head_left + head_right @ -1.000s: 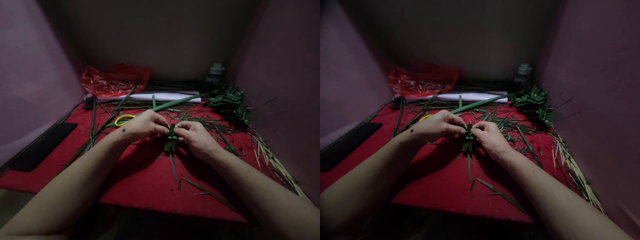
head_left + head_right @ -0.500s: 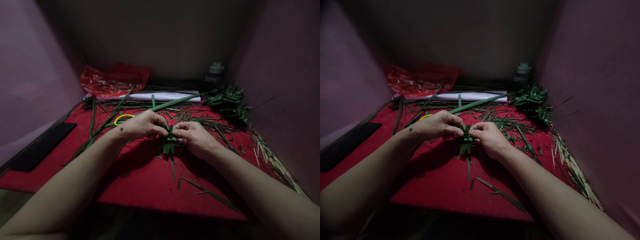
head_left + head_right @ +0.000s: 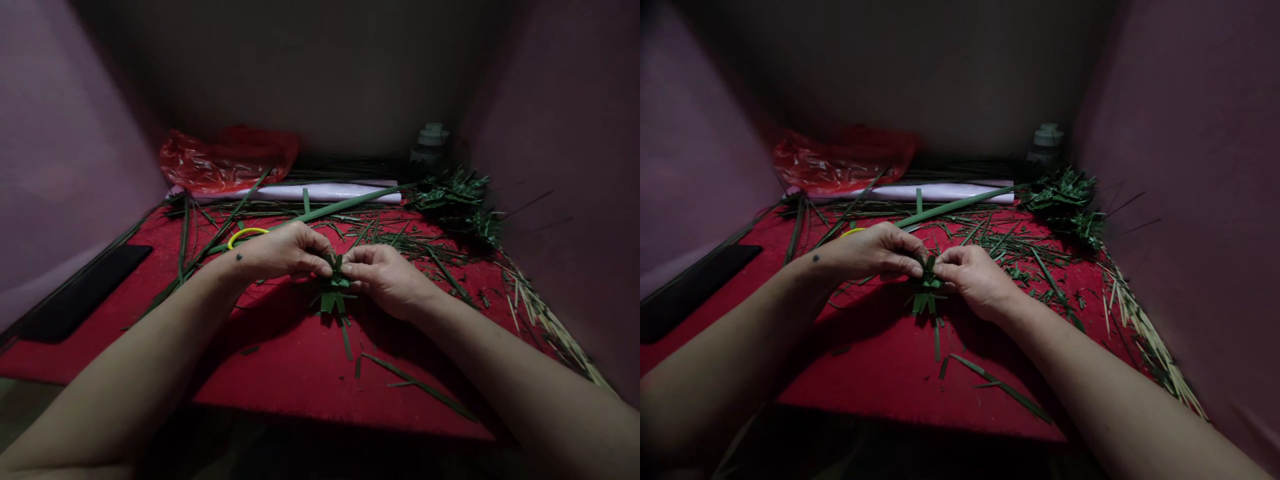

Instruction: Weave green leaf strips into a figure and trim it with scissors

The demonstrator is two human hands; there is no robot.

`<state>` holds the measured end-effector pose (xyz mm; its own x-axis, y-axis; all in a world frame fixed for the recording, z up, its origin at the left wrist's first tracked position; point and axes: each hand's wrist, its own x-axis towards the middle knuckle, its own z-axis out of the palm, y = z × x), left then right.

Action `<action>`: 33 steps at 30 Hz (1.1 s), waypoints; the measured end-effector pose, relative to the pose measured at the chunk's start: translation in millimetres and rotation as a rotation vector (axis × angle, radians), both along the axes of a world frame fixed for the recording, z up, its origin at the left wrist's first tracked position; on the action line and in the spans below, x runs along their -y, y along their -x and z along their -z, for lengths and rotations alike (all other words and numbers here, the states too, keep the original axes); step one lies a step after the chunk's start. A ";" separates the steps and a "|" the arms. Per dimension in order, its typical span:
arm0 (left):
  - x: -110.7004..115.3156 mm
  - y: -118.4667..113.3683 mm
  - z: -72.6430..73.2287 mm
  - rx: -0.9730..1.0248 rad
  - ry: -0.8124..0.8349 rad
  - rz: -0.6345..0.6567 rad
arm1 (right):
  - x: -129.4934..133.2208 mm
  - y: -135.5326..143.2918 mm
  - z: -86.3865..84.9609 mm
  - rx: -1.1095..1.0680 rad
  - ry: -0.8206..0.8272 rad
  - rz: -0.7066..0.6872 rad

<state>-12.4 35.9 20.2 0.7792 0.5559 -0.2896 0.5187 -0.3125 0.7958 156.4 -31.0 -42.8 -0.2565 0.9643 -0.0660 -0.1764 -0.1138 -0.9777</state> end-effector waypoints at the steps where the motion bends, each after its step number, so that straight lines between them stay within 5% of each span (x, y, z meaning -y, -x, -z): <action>1: -0.1 -0.1 -0.3 -0.002 0.011 -0.002 | 0.2 0.1 0.6 0.001 -0.007 -0.004; 15: -2.4 0.2 2.7 0.026 0.068 0.031 | 3.8 3.8 -7.6 0.226 -0.118 0.028; 33: 4.3 -0.9 0.2 0.051 -0.049 -0.067 | 2.0 0.2 -8.5 0.000 -0.064 0.018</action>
